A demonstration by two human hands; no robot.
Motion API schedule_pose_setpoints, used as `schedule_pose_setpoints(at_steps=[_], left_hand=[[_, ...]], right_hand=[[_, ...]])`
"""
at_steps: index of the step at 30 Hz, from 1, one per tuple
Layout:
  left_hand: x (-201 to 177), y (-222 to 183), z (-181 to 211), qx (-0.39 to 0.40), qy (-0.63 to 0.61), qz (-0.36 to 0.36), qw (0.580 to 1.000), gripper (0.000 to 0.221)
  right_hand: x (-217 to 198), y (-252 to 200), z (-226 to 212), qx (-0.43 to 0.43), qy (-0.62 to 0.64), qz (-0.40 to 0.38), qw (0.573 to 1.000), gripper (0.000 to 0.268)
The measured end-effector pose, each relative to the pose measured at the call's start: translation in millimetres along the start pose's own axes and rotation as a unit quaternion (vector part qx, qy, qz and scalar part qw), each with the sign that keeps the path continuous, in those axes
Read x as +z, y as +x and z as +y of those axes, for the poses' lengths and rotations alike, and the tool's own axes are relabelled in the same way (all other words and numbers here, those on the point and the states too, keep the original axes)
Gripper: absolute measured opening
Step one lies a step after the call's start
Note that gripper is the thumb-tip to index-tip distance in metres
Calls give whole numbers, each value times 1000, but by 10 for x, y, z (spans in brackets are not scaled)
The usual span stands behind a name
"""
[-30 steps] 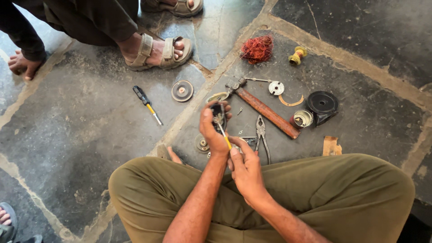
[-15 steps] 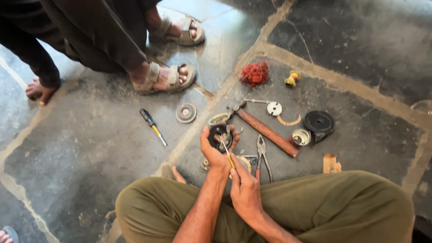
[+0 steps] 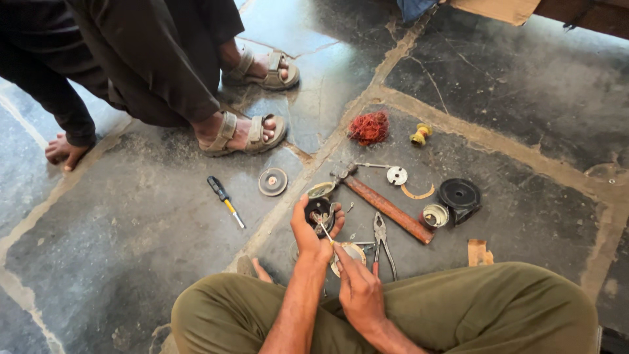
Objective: The person sits on the floor and uses a hammer, screwdriver, and pliers to disassemble and adjust a small circular electrical component. They remove parts, tap the housing, and manipulate internal pieces before reassembling the unit.
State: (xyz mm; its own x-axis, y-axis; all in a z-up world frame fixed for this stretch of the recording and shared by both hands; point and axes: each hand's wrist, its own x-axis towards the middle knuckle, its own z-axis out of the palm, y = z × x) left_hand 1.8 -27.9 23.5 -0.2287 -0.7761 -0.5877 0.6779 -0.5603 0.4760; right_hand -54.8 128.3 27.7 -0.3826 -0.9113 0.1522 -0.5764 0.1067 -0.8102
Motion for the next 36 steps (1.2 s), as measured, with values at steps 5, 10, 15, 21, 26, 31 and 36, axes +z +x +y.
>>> schedule_pose_setpoints(at_steps=[5,10,15,21,26,31,36], left_hand=[[14,-48,154,-16,-7,-28,999,53],[100,-202,271,12,19,-90,996,57],[176,-311,348,34,91,-179,979,56],[152,-375,438,33,103,-271,957,56],[118,-371,462,54,98,-317,942,54],[34,-245,408,87,19,-302,949,24],[15,-199,304,104,-34,-275,955,22]], right_hand=[[-1,109,-18,-66,-70,5,995,47],[-201,342,-26,0,208,-40,977,39],[-554,493,1,238,394,-171,871,42],[-732,538,-79,274,432,-200,836,41],[-830,540,-116,261,447,-218,827,43],[-711,474,-165,261,410,-214,847,43],[-555,347,-227,236,395,-173,871,43]])
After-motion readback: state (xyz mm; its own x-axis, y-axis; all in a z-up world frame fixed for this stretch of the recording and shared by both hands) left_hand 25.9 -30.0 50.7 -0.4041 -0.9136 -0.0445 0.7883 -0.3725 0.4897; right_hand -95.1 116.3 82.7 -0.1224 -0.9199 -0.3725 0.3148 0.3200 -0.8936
